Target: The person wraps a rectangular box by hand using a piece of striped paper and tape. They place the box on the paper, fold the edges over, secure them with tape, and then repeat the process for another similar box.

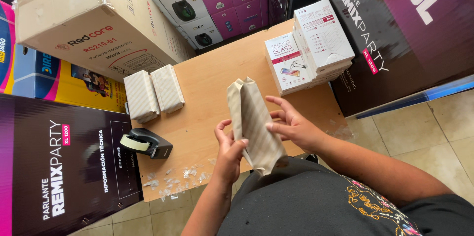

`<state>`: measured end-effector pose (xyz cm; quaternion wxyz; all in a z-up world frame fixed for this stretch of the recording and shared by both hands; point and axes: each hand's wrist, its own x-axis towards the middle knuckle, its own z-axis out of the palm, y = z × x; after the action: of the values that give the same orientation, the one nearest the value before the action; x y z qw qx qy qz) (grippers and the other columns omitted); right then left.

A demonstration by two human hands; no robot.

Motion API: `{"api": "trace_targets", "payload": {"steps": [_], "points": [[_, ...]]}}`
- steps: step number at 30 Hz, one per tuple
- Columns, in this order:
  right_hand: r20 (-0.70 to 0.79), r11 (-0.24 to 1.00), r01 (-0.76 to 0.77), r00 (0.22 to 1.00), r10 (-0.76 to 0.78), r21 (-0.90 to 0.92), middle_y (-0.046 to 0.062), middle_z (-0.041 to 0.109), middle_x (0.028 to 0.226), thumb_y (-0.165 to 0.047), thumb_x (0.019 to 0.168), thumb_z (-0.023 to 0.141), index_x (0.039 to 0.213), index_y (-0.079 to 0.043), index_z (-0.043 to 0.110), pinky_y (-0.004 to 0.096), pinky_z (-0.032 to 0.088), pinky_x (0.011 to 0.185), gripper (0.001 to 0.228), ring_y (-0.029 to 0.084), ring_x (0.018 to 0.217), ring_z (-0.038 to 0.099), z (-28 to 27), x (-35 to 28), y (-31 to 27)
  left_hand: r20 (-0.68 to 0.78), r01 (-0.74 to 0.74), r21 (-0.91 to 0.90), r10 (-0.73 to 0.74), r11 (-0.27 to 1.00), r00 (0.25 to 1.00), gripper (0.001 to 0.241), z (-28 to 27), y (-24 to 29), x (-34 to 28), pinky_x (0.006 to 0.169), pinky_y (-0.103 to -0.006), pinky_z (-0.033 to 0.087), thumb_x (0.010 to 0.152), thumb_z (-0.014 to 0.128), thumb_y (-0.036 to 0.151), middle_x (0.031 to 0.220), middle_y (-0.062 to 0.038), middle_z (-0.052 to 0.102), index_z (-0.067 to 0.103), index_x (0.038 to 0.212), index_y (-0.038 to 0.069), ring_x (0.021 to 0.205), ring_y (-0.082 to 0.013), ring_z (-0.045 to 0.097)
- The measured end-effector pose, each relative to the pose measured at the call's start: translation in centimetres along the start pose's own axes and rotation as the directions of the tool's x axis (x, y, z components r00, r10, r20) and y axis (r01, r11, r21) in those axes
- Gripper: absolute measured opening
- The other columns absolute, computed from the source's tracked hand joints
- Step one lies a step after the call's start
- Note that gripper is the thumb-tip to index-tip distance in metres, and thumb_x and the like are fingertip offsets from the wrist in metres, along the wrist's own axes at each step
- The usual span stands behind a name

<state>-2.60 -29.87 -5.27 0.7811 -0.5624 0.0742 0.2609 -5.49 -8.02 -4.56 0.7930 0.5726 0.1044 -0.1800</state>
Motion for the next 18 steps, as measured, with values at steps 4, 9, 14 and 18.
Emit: {"api": "trace_targets", "payload": {"steps": [4, 9, 14, 18], "points": [[-0.075, 0.981, 0.123, 0.988, -0.135, -0.148, 0.015, 0.061, 0.128, -0.015, 0.099, 0.056, 0.158, -0.025, 0.040, 0.042, 0.062, 0.086, 0.062, 0.022, 0.109, 0.064, -0.2, -0.3, -0.1, -0.059, -0.035, -0.220, 0.022, 0.975, 0.998, 0.067, -1.3, -0.2, -0.1, 0.078, -0.0450, 0.059, 0.081, 0.058, 0.012, 0.127, -0.023, 0.058, 0.026, 0.139, 0.020, 0.102, -0.0322, 0.063], [-0.085, 0.887, 0.187, 0.966, -0.244, -0.422, 0.019, 0.066, 0.130, -0.025, 0.095, 0.064, 0.157, -0.023, 0.042, 0.047, 0.058, 0.093, 0.067, 0.029, 0.114, 0.067, 0.0, -1.0, -0.6, -0.128, -0.037, -0.348, -0.008, 0.937, 0.992, 0.060, -4.2, -1.1, -0.3, 0.085, -0.0467, 0.056, 0.083, 0.050, 0.015, 0.126, -0.028, 0.063, 0.035, 0.141, 0.017, 0.100, -0.0341, 0.065], [0.057, 0.929, 0.149, 0.982, -0.179, 0.340, 0.018, 0.063, 0.128, 0.003, 0.091, 0.057, 0.154, -0.014, 0.037, 0.043, 0.065, 0.078, 0.069, 0.030, 0.100, 0.073, -2.5, -0.8, -0.6, -0.257, -0.051, -0.285, -0.025, 0.957, 0.966, 0.060, -8.5, -2.1, 0.0, 0.079, -0.0515, 0.062, 0.080, 0.053, 0.003, 0.113, -0.032, 0.070, 0.054, 0.140, 0.000, 0.088, -0.0395, 0.073], [0.150, 0.876, 0.004, 0.985, -0.087, 0.482, 0.020, 0.060, 0.131, 0.005, 0.091, 0.049, 0.150, -0.011, 0.043, 0.049, 0.065, 0.079, 0.062, 0.035, 0.102, 0.073, -4.0, 0.2, 1.0, -0.263, -0.058, -0.302, -0.025, 0.951, 0.964, 0.045, -7.8, -1.6, -0.6, 0.074, -0.0538, 0.063, 0.086, 0.056, 0.002, 0.102, -0.028, 0.073, 0.061, 0.130, -0.001, 0.083, -0.0363, 0.074]]}}
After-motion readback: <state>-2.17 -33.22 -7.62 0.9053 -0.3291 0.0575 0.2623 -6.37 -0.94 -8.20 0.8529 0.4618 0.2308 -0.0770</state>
